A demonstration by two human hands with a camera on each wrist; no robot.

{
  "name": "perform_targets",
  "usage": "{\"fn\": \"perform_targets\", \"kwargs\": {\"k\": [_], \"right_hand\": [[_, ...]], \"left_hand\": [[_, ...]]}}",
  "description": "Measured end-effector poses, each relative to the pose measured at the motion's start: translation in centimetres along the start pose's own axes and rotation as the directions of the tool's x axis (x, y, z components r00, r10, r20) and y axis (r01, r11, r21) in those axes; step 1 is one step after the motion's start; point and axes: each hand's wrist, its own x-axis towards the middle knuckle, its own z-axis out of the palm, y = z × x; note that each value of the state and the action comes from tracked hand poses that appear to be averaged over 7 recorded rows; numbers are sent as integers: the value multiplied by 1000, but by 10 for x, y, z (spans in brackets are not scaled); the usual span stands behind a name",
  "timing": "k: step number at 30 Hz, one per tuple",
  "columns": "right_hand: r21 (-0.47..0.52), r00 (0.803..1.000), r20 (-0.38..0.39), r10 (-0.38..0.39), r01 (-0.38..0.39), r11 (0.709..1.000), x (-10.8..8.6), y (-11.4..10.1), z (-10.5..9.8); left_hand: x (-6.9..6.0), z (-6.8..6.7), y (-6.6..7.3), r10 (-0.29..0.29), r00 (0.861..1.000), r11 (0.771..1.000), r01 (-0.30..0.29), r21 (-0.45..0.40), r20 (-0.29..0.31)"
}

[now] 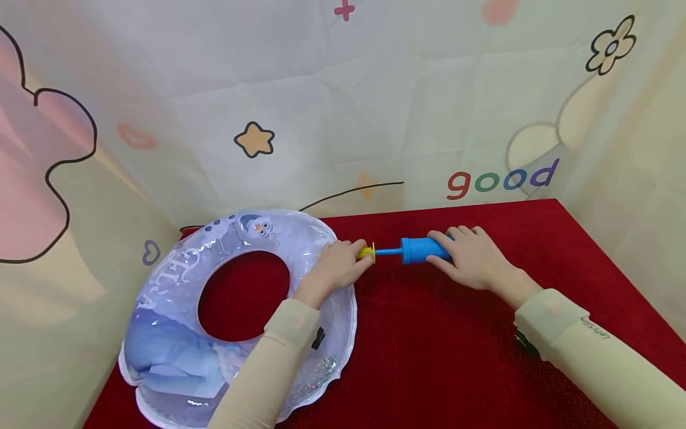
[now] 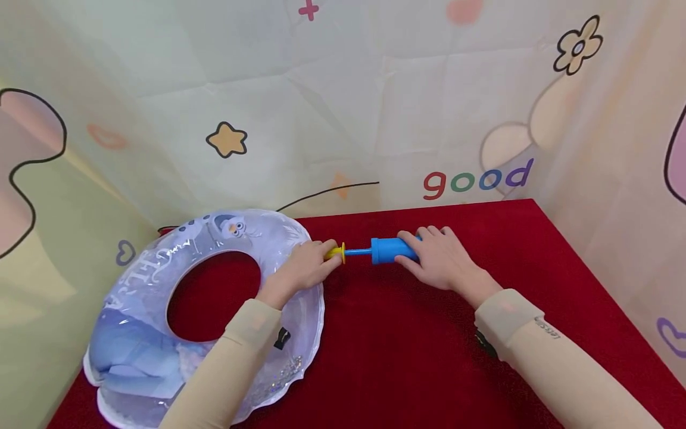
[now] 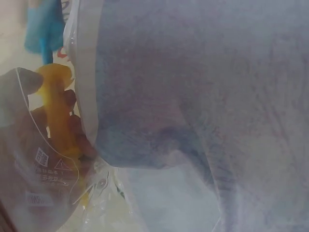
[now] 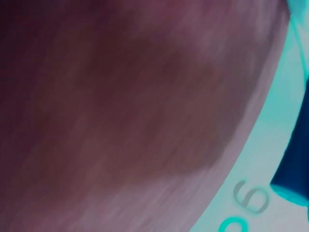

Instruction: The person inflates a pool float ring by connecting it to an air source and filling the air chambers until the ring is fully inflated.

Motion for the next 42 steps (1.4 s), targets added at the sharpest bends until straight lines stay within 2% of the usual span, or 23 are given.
{"fn": "perform_targets", "kwargs": {"k": [6, 12, 17, 25, 29, 34, 42], "right_hand": [[-19, 997, -81, 6, -8, 1000, -25, 38, -4], [-11, 987, -158, -8, 7, 1000, -31, 46, 5], [-34, 982, -185, -23, 17, 999, -12, 24, 14], [-11, 986, -128, 103, -105, 994, 30, -36, 18], [-9, 987, -110, 120, -121, 993, 36, -44, 16], [2, 984, -105, 143, -144, 990, 26, -22, 14], [-19, 973, -174, 154, -160, 987, -7, 32, 1]], "left_hand": [[1, -2, -1, 17, 1000, 1000, -17, -8, 7], [0, -3, -3, 18, 999, 1000, -18, -9, 49], [1, -4, -3, 29, 997, 999, -26, -45, 66], [3, -1, -2, 27, 997, 997, -22, -76, 69], [5, 1, -2, 13, 998, 995, -7, -97, 57], [6, 0, -3, 3, 998, 995, 3, -95, 60], [5, -5, -3, 5, 999, 996, 0, -91, 49]]}}
